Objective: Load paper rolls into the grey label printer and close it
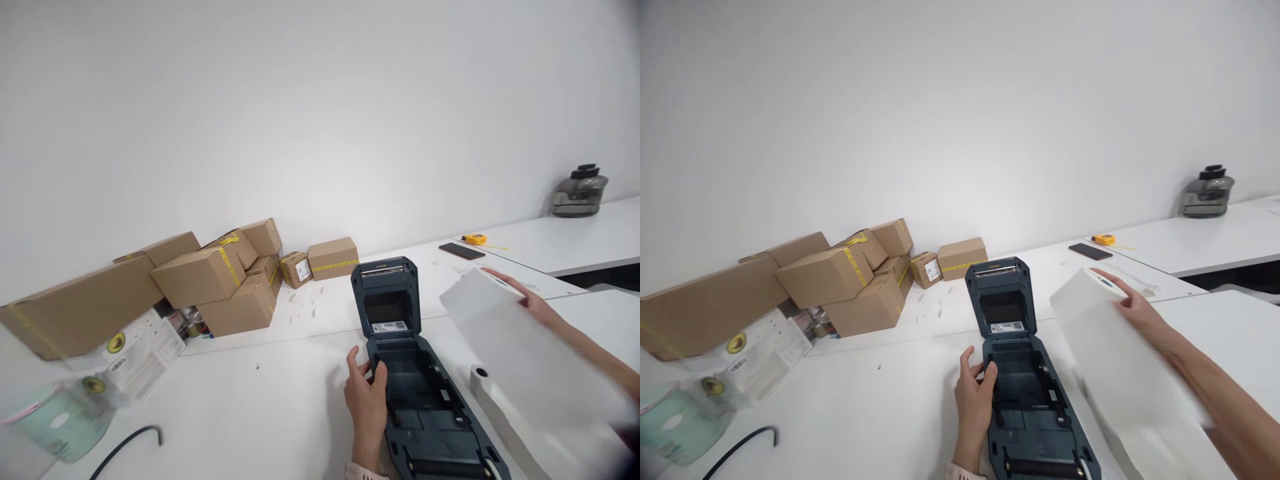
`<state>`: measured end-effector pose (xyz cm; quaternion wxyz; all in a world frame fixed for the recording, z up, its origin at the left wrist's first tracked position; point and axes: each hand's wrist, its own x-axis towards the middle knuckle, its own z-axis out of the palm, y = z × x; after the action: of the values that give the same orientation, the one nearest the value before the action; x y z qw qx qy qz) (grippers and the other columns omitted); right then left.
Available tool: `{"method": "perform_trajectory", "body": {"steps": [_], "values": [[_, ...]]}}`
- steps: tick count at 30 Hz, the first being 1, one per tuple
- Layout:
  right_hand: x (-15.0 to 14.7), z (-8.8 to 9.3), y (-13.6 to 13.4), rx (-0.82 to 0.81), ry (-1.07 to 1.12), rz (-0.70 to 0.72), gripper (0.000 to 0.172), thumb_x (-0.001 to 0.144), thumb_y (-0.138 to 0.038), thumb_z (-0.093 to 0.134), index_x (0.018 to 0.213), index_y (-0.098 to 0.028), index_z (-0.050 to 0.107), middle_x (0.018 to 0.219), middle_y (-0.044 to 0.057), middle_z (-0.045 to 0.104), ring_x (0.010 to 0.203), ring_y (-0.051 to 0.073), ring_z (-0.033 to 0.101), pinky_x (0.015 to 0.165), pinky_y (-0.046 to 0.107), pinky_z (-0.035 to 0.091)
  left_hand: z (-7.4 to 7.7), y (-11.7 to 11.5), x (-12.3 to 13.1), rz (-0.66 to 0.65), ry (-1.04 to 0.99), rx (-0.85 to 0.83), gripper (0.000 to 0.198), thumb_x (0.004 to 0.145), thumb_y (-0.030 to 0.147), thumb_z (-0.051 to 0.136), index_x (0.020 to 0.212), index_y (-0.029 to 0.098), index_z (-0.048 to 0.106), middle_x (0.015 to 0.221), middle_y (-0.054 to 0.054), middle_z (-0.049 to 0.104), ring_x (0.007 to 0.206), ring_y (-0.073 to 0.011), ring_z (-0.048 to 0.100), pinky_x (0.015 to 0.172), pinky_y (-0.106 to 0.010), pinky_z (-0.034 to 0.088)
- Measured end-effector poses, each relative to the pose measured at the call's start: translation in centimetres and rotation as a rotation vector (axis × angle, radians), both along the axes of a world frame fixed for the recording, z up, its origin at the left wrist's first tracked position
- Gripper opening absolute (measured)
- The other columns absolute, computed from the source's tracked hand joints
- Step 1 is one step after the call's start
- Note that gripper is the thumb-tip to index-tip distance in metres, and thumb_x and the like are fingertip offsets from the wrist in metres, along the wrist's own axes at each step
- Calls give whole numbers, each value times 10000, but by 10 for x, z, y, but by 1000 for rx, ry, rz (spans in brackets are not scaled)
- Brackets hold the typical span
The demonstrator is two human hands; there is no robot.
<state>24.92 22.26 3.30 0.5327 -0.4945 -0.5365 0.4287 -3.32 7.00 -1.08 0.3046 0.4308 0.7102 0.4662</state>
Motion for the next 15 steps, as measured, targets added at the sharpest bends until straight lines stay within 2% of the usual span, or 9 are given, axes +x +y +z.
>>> {"method": "perform_trajectory", "body": {"steps": [5,8,12,15], "values": [[-4,-29,22,-42,-10,-100,919,543,-507,848,1356,-296,472,1006,60,681,828,241,646,731,335,532,-2,1,0,3,10,-20,636,865,528,508,1407,210,409,1224,-136,690,1053,-264,662,911,-353,433],[-10,-50,32,-79,-117,-149,910,524,-505,848,1325,-256,495,941,56,655,769,245,604,703,366,513,-2,1,0,6,-14,-23,653,859,532,524,1414,211,402,1230,-135,688,1126,-263,639,934,-341,430],[-20,-68,34,-71,-243,-146,797,609,-514,773,1306,-241,500,1039,84,623,817,253,590,726,361,485,1,0,1,11,-47,-8,650,854,523,545,1408,213,410,1221,-122,697,1121,-250,649,940,-323,436],[-19,-71,31,-52,-299,-128,675,708,-526,692,1295,-269,480,1140,92,594,880,260,593,763,356,481,0,0,1,13,-53,6,643,858,512,546,1407,204,414,1217,-126,698,1094,-247,662,928,-323,449]]}}
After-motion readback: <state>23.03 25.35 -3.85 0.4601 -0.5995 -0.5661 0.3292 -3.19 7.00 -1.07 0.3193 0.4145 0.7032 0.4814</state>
